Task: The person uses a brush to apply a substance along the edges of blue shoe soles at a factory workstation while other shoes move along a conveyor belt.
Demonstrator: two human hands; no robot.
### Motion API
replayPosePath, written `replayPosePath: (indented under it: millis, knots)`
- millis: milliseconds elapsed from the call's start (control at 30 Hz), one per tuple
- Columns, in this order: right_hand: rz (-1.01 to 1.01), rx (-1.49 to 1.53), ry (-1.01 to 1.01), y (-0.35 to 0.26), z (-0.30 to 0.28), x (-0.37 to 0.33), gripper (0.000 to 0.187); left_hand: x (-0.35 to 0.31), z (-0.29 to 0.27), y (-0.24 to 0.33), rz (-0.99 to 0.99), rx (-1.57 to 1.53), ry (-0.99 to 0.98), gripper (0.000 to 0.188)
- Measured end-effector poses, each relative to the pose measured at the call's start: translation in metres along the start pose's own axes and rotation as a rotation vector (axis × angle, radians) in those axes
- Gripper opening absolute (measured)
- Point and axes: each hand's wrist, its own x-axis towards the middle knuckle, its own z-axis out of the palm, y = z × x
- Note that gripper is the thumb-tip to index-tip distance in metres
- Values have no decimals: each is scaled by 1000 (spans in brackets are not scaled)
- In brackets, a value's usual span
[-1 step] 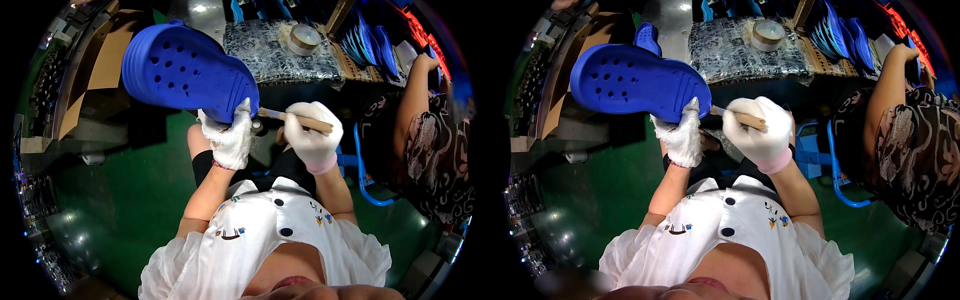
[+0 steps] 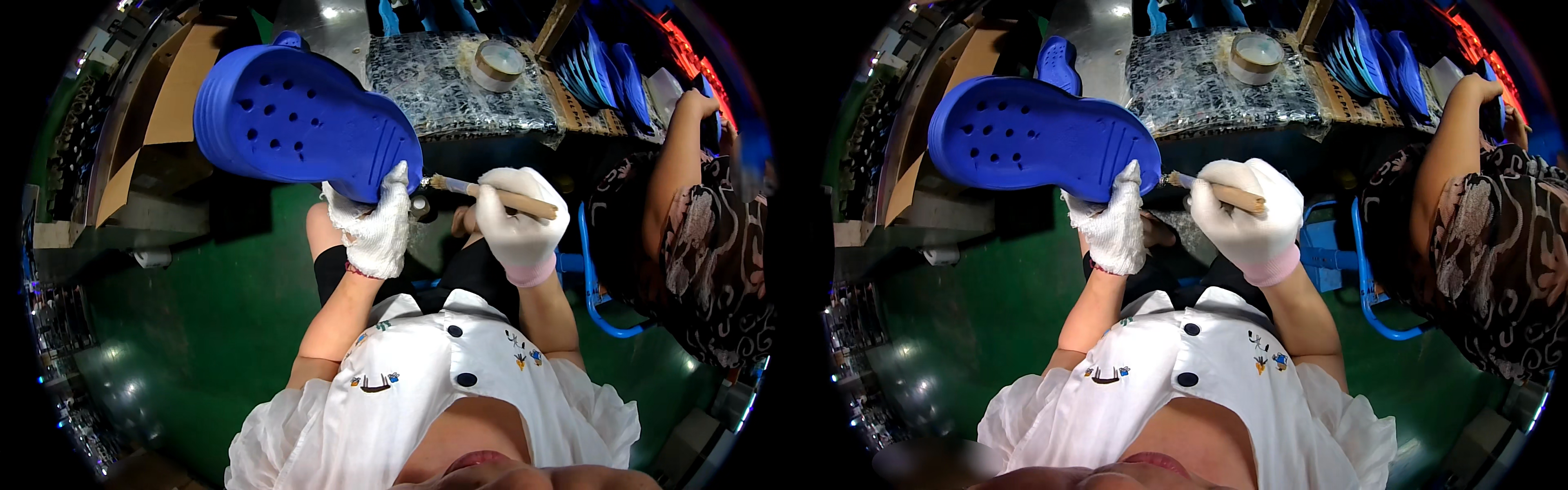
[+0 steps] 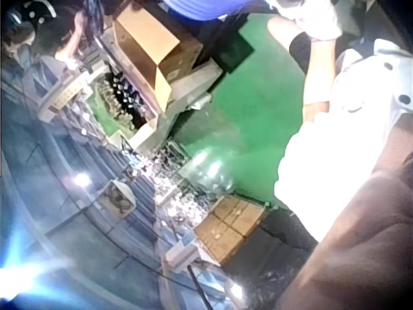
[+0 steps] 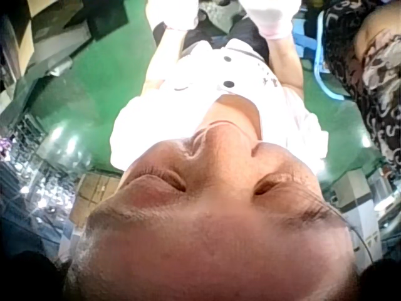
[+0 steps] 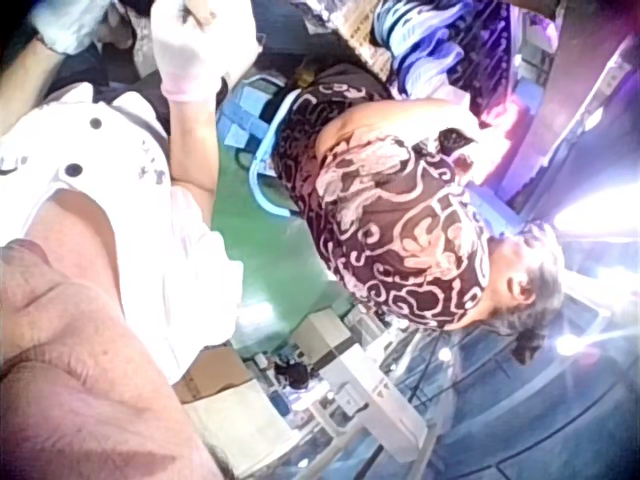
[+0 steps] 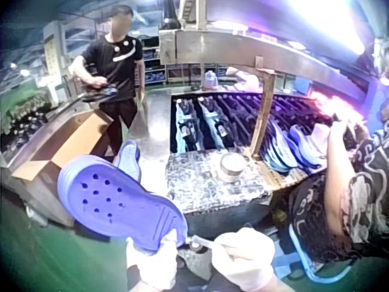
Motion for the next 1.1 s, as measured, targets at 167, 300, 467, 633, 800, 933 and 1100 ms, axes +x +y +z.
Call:
replayPosePath:
  millis: [167, 300, 467, 633, 800, 933, 1100]
  knots:
    - [43, 89, -47, -11, 7, 0, 17, -4, 0, 18, -315, -177, 14, 34]
    - [62, 76, 16, 3, 0, -2, 15, -4, 3, 13, -201, -61, 14, 40]
    - [77, 127, -42, -3, 9, 6, 13, -3, 6, 19, -383, -218, 13, 46]
    - [232, 185, 136, 19, -10, -11, 8, 18, 5, 22, -463, -208, -2, 38]
    - [770, 360, 141, 49, -2, -63, 9, 70, -20, 29, -930, -519, -250, 19]
    - [850, 397, 66, 98, 30, -141, 11, 97, -33, 10, -1221, -1211, -570, 20]
    - [892, 134, -248, 141, 46, -207, 25, 92, -4, 33, -1296, -1114, -664, 20]
